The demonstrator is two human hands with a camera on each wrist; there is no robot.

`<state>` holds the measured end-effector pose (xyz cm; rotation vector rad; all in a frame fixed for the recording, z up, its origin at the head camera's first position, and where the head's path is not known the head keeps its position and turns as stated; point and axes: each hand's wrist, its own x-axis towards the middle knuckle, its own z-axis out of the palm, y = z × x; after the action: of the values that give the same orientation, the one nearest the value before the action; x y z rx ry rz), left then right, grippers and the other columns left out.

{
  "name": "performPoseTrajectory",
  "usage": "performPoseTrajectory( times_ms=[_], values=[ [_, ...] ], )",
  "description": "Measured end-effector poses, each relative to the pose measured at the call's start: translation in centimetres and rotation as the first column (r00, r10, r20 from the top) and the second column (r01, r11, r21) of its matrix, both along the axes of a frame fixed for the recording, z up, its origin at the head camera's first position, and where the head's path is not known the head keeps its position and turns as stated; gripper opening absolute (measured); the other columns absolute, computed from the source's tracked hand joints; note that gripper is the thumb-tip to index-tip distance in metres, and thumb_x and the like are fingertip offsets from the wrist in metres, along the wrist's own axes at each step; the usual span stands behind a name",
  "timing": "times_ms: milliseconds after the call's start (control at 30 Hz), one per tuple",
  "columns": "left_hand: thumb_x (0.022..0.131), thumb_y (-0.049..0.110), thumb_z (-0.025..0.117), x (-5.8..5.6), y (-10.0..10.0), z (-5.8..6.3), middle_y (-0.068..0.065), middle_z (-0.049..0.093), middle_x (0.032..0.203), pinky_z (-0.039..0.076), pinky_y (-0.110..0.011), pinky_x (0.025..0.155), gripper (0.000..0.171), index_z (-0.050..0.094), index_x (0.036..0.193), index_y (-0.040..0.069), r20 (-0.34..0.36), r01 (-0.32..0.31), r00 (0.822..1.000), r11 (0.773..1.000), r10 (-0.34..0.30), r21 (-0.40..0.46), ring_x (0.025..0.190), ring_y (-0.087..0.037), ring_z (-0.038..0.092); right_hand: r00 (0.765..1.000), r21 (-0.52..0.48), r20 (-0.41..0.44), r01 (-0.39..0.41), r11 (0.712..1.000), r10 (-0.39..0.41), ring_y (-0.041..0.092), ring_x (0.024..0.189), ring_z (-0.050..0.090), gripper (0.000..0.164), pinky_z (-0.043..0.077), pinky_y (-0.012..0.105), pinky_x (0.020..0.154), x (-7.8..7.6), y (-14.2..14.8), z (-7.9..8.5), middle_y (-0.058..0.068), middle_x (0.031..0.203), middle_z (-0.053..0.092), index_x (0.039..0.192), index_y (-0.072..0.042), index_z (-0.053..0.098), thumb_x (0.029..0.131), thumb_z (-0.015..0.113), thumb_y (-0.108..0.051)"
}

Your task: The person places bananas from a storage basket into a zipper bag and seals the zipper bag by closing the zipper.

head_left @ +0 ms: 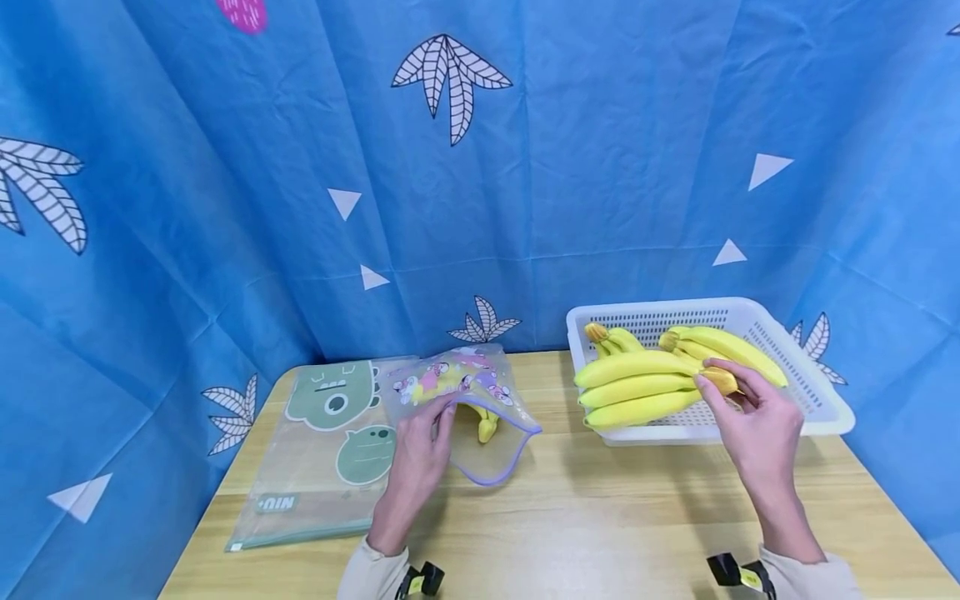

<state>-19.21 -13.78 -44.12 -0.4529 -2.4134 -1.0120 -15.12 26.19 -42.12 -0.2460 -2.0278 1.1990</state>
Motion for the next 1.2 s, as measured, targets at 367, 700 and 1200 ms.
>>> performPoseTrajectory(
  times_ms=[367,700,1200],
  values=[
    [0.101,0.008,0.063,-0.2,0.0,-0.3,-0.011,0.076,0.112,0.06,-0.043,0.088,0.021,0.076,0.117,0.006,-0.019,-0.003,1.0,1.0,0.003,-0.002,0.103,-0.028,0.073,0.958,-0.037,0.183,-0.216,0.976,0.219,-0.004,0.086,0.061,0.049,0.051,0.01,0.065,0.0,0.7,-1.0,0.009,0.122,0.069,0.139,-0.002,0.062,0.093,0.077,-0.015],
    [0.101,0.007,0.062,-0.2,0.1,-0.4,-0.013,0.076,0.11,0.061,-0.043,0.085,0.021,0.076,0.116,0.004,0.0,-0.002,1.0,1.0,0.002,0.001,0.1,-0.028,0.074,0.893,-0.064,0.325,-0.308,0.949,0.311,0.021,0.123,0.059,0.037,0.044,0.003,0.083,-0.2,0.9,-0.8,0.027,0.137,0.06,0.111,0.005,0.057,0.093,0.078,-0.02],
    [0.105,0.012,0.058,0.1,-0.2,-0.4,-0.009,0.073,0.124,0.054,-0.044,0.101,0.026,0.073,0.125,0.007,0.07,0.011,0.997,0.999,-0.013,0.032,0.117,-0.027,0.068,0.929,-0.02,0.276,-0.252,0.968,0.248,0.005,0.108,0.062,0.041,0.052,0.017,0.078,0.8,-2.0,0.5,0.009,0.13,0.065,0.129,-0.011,0.067,0.093,0.078,-0.028]
  ],
)
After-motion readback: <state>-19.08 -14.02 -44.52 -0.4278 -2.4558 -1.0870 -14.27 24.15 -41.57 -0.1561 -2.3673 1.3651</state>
